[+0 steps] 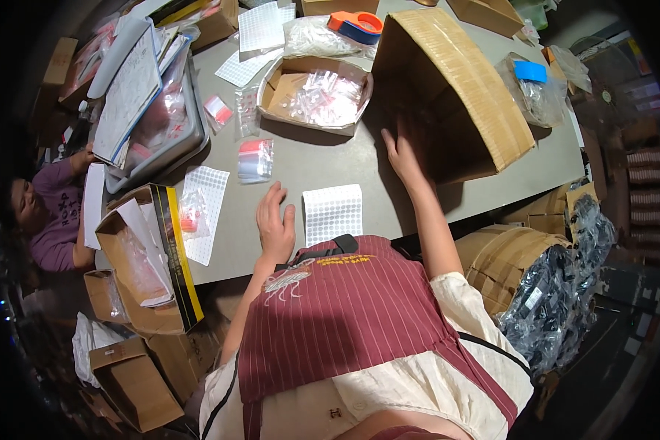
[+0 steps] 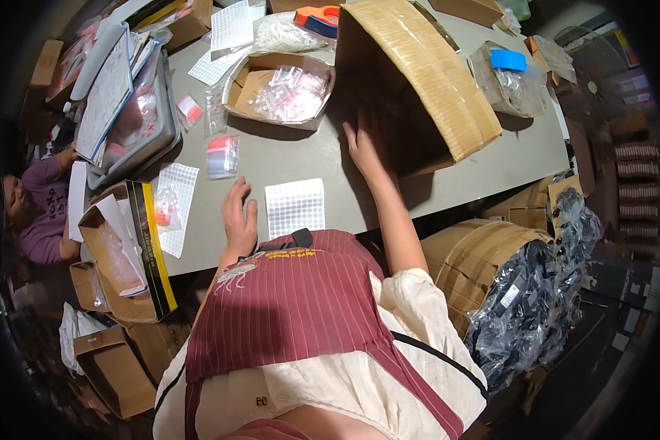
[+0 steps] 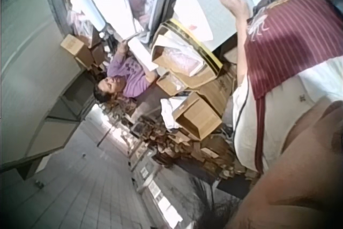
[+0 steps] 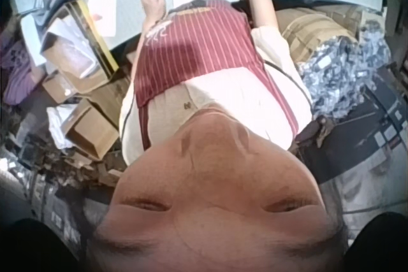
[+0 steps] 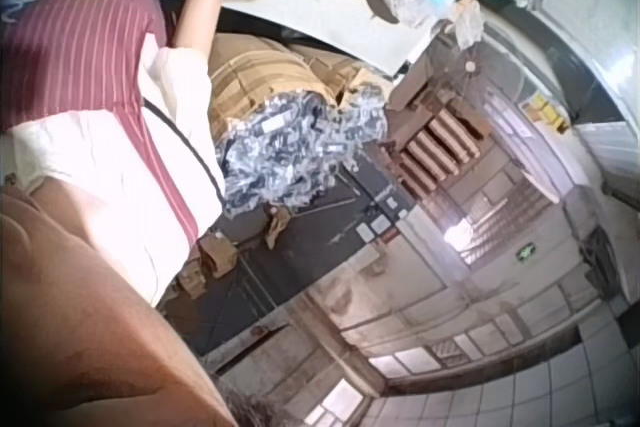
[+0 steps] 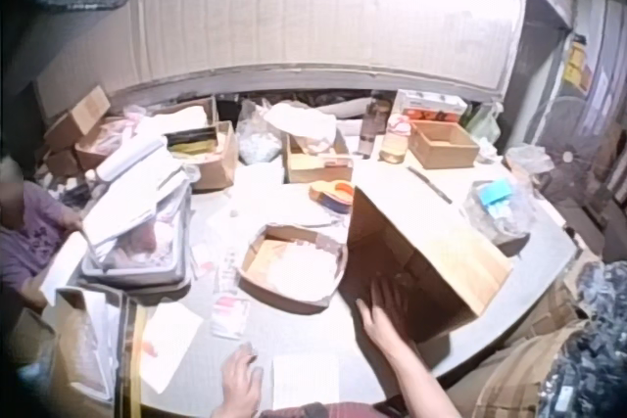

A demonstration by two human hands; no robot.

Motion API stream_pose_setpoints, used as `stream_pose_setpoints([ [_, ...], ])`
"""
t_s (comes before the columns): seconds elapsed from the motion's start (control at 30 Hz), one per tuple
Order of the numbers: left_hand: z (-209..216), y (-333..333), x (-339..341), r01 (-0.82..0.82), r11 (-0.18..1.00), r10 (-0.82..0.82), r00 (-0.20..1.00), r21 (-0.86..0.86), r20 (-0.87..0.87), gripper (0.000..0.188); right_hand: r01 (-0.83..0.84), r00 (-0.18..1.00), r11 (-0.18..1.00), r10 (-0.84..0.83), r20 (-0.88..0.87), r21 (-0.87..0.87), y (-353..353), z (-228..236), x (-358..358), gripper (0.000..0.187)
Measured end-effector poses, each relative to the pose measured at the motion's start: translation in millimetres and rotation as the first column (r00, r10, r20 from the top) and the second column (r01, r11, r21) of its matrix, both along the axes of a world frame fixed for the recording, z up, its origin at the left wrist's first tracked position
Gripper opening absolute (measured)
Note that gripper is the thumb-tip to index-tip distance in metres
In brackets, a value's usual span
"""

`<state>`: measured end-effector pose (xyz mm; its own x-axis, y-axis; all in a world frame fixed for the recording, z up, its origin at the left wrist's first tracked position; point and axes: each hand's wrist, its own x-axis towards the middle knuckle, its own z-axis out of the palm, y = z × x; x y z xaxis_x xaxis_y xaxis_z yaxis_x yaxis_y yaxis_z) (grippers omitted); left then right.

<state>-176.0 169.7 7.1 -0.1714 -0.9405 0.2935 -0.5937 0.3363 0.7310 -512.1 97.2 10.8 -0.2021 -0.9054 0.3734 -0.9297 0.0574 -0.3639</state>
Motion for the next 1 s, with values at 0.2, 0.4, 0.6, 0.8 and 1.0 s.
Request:
stream_pose_setpoints([
  [0.2,16,5,-12,0.035,0.989,-0.045,0.997,0.142,0.068,0.019,-0.336,0.837,0.937,0.342,0.427,-0.090,50,32,45,0.023],
  [0.4,24,-2,-24,0.386,0.666,0.038,0.836,0.638,-0.547,0.034,-0.574,0.555,0.789,0.176,0.813,0.221,72,43,60,0.031],
  [0.6,46,-2,-25,0.596,0.460,0.283,0.604,0.658,-0.745,0.045,-0.595,0.649,0.799,0.416,0.636,0.085,81,50,63,0.035],
  [0.8,46,-7,-25,0.631,0.380,0.264,0.627,0.677,-0.733,0.042,-0.609,0.657,0.789,0.439,0.613,0.088,88,44,60,0.041],
  [1.0,38,-7,-26,0.639,0.380,0.310,0.594,0.669,-0.743,0.039,-0.599,0.644,0.784,0.353,0.679,0.161,90,47,54,0.039],
])
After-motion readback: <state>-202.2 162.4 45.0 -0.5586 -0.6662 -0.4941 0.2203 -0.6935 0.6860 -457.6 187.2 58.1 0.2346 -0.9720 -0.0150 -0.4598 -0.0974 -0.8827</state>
